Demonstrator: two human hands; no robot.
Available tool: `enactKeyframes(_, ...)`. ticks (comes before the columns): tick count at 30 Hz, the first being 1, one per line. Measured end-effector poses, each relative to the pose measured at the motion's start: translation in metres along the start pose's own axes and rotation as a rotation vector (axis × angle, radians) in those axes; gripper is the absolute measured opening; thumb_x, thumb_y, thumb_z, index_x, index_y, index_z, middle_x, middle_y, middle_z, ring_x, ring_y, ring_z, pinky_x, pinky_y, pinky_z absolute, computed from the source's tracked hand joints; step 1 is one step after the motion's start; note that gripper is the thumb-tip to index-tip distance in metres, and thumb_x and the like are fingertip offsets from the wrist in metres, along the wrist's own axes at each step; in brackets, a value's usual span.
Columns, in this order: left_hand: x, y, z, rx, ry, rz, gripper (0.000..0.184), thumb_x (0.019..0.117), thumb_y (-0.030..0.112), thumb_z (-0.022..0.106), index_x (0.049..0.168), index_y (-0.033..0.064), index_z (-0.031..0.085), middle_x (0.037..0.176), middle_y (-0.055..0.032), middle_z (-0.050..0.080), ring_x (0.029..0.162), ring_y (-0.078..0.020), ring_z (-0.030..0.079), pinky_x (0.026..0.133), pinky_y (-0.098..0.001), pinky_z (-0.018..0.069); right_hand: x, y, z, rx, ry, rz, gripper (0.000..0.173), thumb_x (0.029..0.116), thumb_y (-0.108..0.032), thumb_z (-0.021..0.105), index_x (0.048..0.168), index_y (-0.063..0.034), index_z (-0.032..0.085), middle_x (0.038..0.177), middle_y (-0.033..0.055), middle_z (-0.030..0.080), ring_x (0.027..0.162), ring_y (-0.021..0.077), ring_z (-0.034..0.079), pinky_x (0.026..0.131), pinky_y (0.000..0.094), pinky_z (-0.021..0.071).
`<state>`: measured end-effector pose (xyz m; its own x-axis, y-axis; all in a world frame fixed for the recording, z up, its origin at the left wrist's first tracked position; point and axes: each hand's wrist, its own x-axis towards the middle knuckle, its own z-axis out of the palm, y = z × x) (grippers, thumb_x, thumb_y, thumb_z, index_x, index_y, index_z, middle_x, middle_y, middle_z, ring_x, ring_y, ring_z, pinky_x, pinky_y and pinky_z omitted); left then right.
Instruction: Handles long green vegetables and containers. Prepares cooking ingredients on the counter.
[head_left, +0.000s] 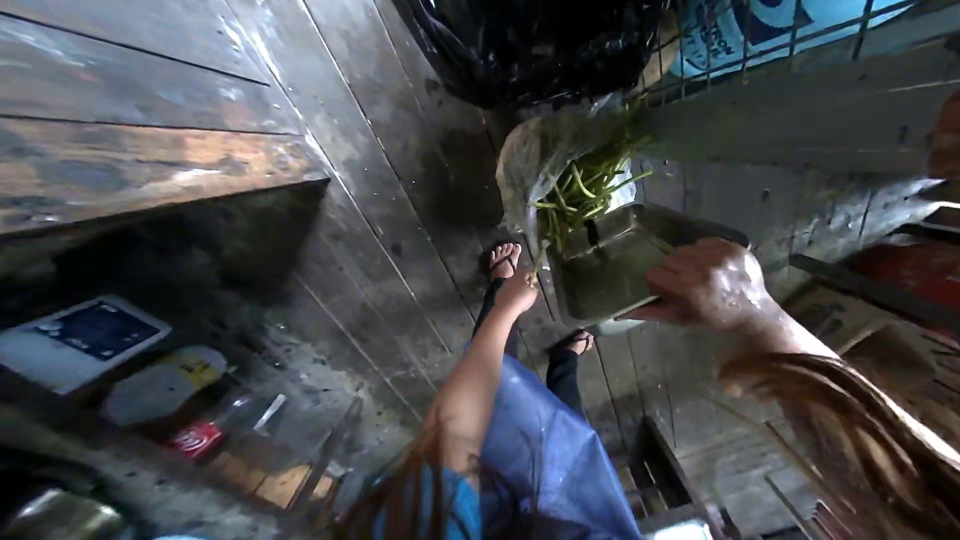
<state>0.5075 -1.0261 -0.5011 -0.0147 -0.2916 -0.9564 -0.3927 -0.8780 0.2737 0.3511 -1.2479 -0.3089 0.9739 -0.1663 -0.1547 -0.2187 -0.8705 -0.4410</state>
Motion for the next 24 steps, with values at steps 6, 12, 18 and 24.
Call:
enactKeyframes(6,-0.047,-0.002,-0.020,0.166,0.433,0.195,0.029,0.1024,0.014,0.059,0.129,0.0060,0.068,0.121,-0.0219,0.070,0.121,-0.0437,0.061,0.112,-0.0687,0.0311,-0.026,0.000,-0.008,-0.016,0.029,0.039,0.066,0.0926,-0.064,0.056,0.057,-0.0078,0.052,0.050,0.0076,0.050,0.048,0.0262,0.057,0.046,0.0412,0.0422)
enactKeyframes(12,-0.058,0.113,-0.054,0.497,0.502,0.632,0.021,0.0938,-0.005,0.059,0.110,-0.0009,0.072,0.106,-0.0207,0.072,0.112,-0.0426,0.064,0.104,-0.0610,0.0421,-0.036,0.000,0.003,-0.017,0.055,-0.002,0.065,0.0937,-0.063,0.056,0.059,-0.0078,0.053,0.051,0.0071,0.050,0.049,0.0257,0.057,0.047,0.0403,0.0424)
enactKeyframes(18,0.046,0.185,-0.062,0.427,-0.033,0.418,0.049,0.0944,0.002,0.062,0.143,0.0018,0.052,0.134,-0.0291,0.059,0.128,-0.0468,0.056,0.103,-0.0636,0.0461,-0.037,0.006,0.018,-0.004,0.096,-0.089,0.062,0.0989,-0.058,0.051,0.063,-0.0076,0.057,0.053,0.0063,0.051,0.051,0.0255,0.058,0.048,0.0403,0.0439)
enactKeyframes(24,0.082,0.149,-0.038,0.546,0.149,0.454,0.063,0.0935,0.015,0.071,0.151,0.0110,0.045,0.146,-0.0306,0.046,0.127,-0.0506,0.053,0.098,-0.0630,0.0482,-0.018,0.010,0.019,-0.018,0.181,-0.137,0.065,0.0987,-0.060,0.052,0.062,-0.0069,0.054,0.053,0.0068,0.050,0.050,0.0259,0.056,0.048,0.0400,0.0426)
